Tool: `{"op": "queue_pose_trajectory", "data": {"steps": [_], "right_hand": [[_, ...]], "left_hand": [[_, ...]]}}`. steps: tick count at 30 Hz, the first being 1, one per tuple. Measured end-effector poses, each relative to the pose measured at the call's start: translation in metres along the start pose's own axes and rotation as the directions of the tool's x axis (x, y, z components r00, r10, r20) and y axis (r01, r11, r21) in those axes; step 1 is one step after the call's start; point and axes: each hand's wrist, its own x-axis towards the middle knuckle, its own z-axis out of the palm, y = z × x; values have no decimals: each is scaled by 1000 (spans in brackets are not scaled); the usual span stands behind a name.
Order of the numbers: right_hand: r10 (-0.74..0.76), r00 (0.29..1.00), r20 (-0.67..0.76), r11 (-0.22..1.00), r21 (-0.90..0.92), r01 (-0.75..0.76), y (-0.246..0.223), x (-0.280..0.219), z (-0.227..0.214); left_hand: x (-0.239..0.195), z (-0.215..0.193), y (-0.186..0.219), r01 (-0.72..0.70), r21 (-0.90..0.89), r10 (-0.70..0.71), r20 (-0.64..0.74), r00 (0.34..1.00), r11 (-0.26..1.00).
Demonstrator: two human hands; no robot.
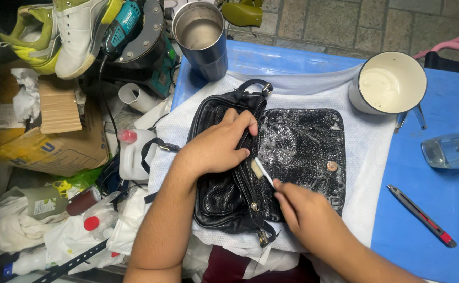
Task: The person scrubs a black leather handbag with a toothbrush and white cleaning paste, then wipes the surface with a white cloth. The person repeatedly applies paste and scrubs different sections of the bag, then wipes them clean.
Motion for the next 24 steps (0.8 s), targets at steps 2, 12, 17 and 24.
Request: {"op": "queue_pose_trajectory", "data": {"steps": [2,12,17,24], "right_hand": [[92,996,8,994,61,-92,3,23,1],[74,978,-193,988,144,-46,3,91,-5],[240,964,-109,969,88,-232,-5,74,-2],[-48,998,-42,999,22,49,-15,5,6]], "left_hand": [[-1,-1,3,-17,4,17,-28,999,1000],[-3,-4,8,-1,-9,1,-30,1000,1000],[1,-6,5,-66,-15,65,-51,997,998],[-2,-9,-1,-77,-43,77,6,997,996]]}}
